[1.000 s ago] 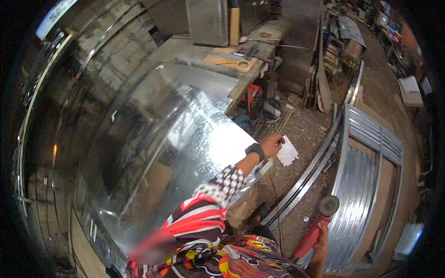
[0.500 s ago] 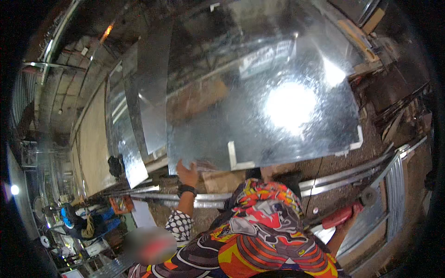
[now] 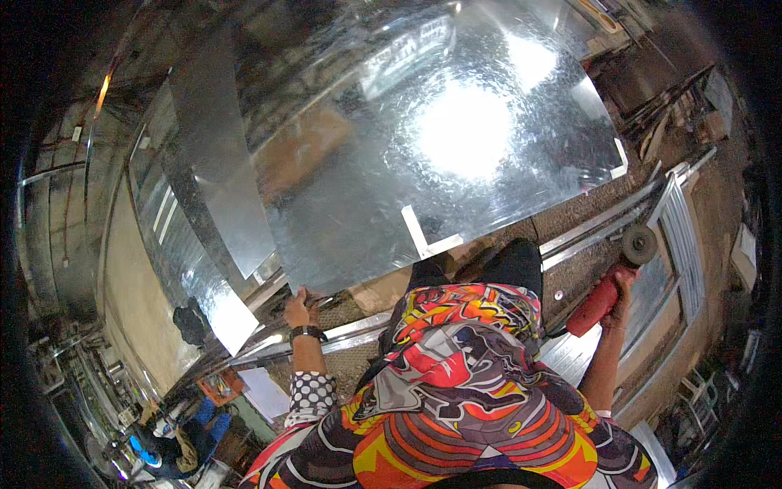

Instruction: The person marks a metal frame with a marker, then uses a tape measure and angle grinder to cut a large metal sheet. The person holds the sheet steady with one hand while cutting with the other, producing sparks.

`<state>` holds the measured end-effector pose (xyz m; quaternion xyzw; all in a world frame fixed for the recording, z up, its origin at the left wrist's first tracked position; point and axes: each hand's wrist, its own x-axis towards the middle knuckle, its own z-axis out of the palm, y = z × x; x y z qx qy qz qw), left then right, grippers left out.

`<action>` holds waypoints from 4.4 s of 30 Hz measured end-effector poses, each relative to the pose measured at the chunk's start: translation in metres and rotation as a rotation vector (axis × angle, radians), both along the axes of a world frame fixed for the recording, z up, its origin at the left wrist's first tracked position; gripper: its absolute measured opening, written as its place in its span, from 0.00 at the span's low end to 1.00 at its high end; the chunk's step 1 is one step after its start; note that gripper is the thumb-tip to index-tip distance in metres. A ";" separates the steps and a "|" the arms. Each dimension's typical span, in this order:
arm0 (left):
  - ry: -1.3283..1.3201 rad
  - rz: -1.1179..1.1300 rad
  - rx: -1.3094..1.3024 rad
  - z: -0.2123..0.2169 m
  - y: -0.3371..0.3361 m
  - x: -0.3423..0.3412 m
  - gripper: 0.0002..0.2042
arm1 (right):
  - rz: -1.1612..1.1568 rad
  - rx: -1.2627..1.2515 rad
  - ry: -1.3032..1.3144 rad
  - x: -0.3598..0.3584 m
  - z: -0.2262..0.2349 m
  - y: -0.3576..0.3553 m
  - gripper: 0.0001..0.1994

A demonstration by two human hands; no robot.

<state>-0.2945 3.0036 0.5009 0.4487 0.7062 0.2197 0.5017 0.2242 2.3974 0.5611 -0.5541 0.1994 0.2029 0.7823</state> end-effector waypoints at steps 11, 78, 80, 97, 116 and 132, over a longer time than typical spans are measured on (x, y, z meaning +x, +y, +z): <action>-0.049 -0.048 0.060 -0.014 -0.036 -0.020 0.17 | 0.300 -0.244 -0.115 -0.026 -0.014 0.035 0.20; 0.814 -1.005 0.461 -0.012 0.101 0.219 0.74 | 1.004 -0.693 -0.470 -0.168 0.001 0.214 0.24; 0.782 -0.995 0.462 -0.005 0.094 0.218 0.74 | 0.990 -0.691 -0.488 -0.169 0.001 0.215 0.21; 0.928 -1.005 0.583 -0.049 0.112 0.210 0.68 | 1.036 -0.737 -0.448 -0.170 0.003 0.210 0.23; 0.854 -1.027 0.428 -0.006 0.085 0.212 0.74 | 1.030 -0.728 -0.479 -0.175 -0.004 0.201 0.25; 0.868 -1.014 0.396 0.006 0.067 0.209 0.68 | 0.995 -0.660 -0.384 -0.181 -0.002 0.199 0.29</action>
